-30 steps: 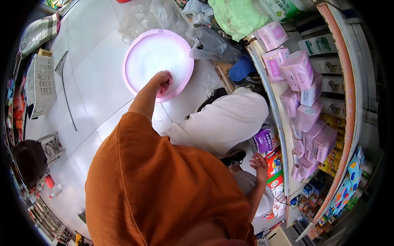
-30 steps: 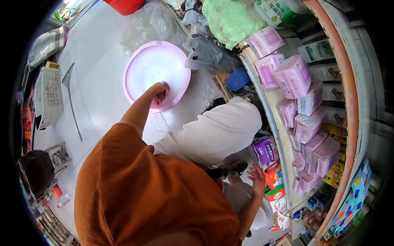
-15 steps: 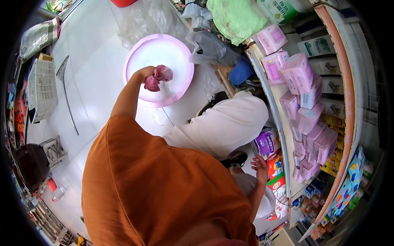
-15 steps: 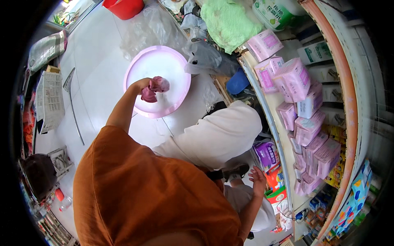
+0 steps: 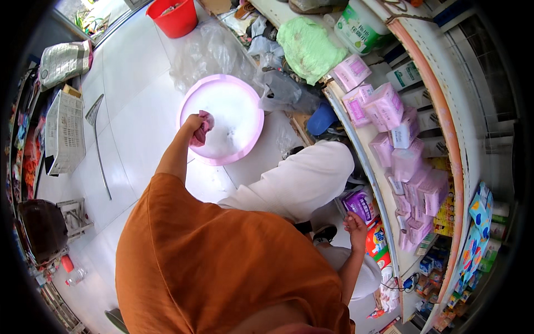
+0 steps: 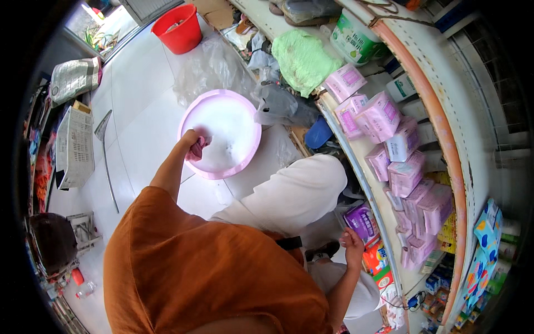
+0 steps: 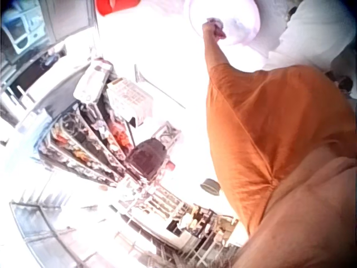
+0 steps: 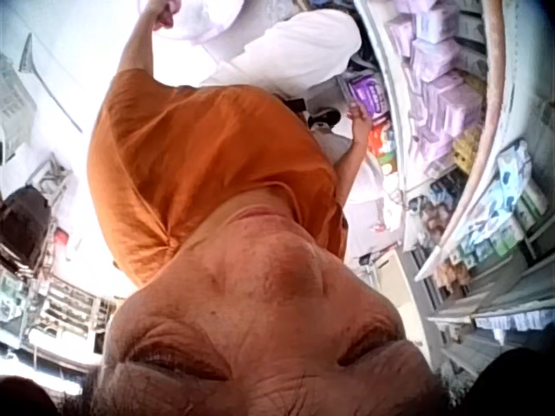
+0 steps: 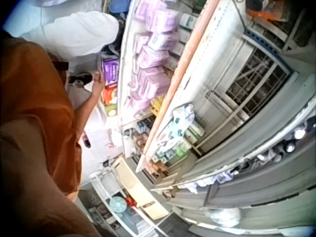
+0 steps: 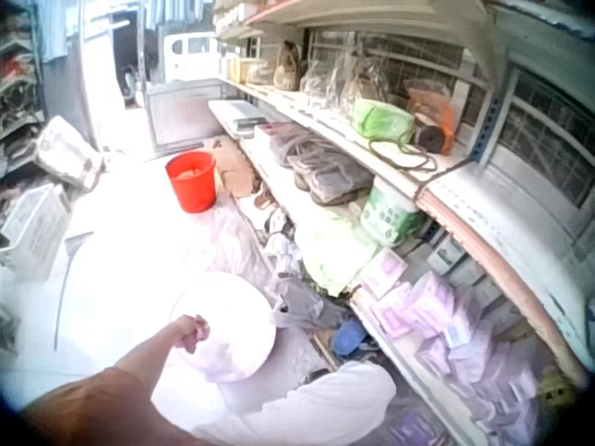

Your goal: The person wipes a shelf with a cloth and uses a power tool to screw an object into the shelf frame.

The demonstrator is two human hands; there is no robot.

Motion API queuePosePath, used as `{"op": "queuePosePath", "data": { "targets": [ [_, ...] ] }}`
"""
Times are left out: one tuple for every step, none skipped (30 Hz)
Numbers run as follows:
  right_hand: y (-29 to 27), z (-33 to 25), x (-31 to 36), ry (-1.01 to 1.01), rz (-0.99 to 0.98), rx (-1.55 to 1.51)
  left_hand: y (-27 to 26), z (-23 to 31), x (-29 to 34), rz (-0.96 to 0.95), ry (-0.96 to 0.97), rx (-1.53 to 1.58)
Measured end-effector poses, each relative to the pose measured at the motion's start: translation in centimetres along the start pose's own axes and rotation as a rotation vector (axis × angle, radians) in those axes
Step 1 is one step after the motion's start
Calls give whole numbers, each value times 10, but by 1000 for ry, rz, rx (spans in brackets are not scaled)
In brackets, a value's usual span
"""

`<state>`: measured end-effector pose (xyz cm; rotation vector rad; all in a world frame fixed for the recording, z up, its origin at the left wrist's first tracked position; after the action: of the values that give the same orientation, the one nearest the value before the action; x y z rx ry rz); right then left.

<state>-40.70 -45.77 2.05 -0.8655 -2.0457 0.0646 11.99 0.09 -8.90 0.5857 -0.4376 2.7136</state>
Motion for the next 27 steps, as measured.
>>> {"op": "queuePosePath", "data": {
  "targets": [
    [2, -5, 0, -16, -6, -1, -3, 2, -5, -69, 65, 77],
    [3, -11, 0, -33, -12, 0, -2, -7, -9, -36, -34, 410],
    [5, -16, -3, -50, -24, 4, 2, -5, 0, 0, -135, 742],
    [8, -18, -2, -56, -33, -8, 9, 31, 11, -119, -65, 825],
    [9, -21, 1, -64, -43, -16, 17, 66, 27, -166, 61, 920],
    [12, -31, 2, -87, -56, -18, 22, 95, 36, -202, 137, 1017],
    [11, -39, 5, -98, -67, -9, 24, 115, 35, -281, 188, 1094],
    [10, -44, 7, -103, -83, -10, 24, 133, 35, -360, 231, 1171],
    [10, -46, 7, -108, -93, -29, 33, 164, 40, -450, 245, 1208],
    [10, -54, 14, -121, -91, -37, 43, 197, 49, -539, 257, 1245],
    [9, -57, 13, -97, -112, -46, 44, 226, 53, -464, 296, 1193],
    [9, -50, 16, -113, -118, -57, 58, 263, 54, -423, 315, 1121],
    [6, -50, 12, -134, -135, -59, 70, 302, 64, -411, 367, 1072],
    [8, -60, 18, -155, -145, -59, 83, 346, 75, -432, 451, 1060],
    [10, -80, 15, -190, -184, -59, 75, 392, 100, -442, 607, 1075],
    [10, -109, 17, -340, -153, 123, 71, 436, 126, -460, 753, 1086],
    [14, -128, 15, -424, -178, 202, 75, 476, 153, -483, 877, 1107],
    [14, -137, 9, -414, -211, 147, 93, 517, 166, -944, 977, 1148],
    [17, -144, 3, -415, -241, 151, 112, 550, 187, -832, 1084, 935],
    [16, -144, -3, -434, -258, 119, 135, 583, 206, -728, 1171, 713],
    [13, -144, -1, -388, -239, 110, 163, 617, 226, -637, 1236, 501],
    [9, -140, -1, -418, -223, 96, 197, 640, 265, -625, 1336, 391],
    [6, -135, -5, -452, -216, 86, 230, 656, 299, -599, 1438, 277],
    [5, -133, -9, -446, -217, 104, 262, 667, 320, -689, 1507, 183],
    [5, -128, -12, -433, -222, 129, 292, 673, 336, -773, 1566, 90],
    [1, -121, -15, -412, -189, 159, 327, 672, 349, -890, 1501, 9],
    [2, -119, -18, -435, -165, 223, 360, 675, 354, -948, 1561, -43]
  ]
}}
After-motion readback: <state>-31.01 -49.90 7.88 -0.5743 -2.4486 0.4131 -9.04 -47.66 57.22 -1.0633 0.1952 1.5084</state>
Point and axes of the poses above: each hand's wrist, its own x-axis away from the middle knuckle, its own y-axis out of the palm, z = x × y, the point moved 9 cm from there along -x, towards the middle knuckle, and after that the axes turned 13 degrees about y, right-handed, at the moved point
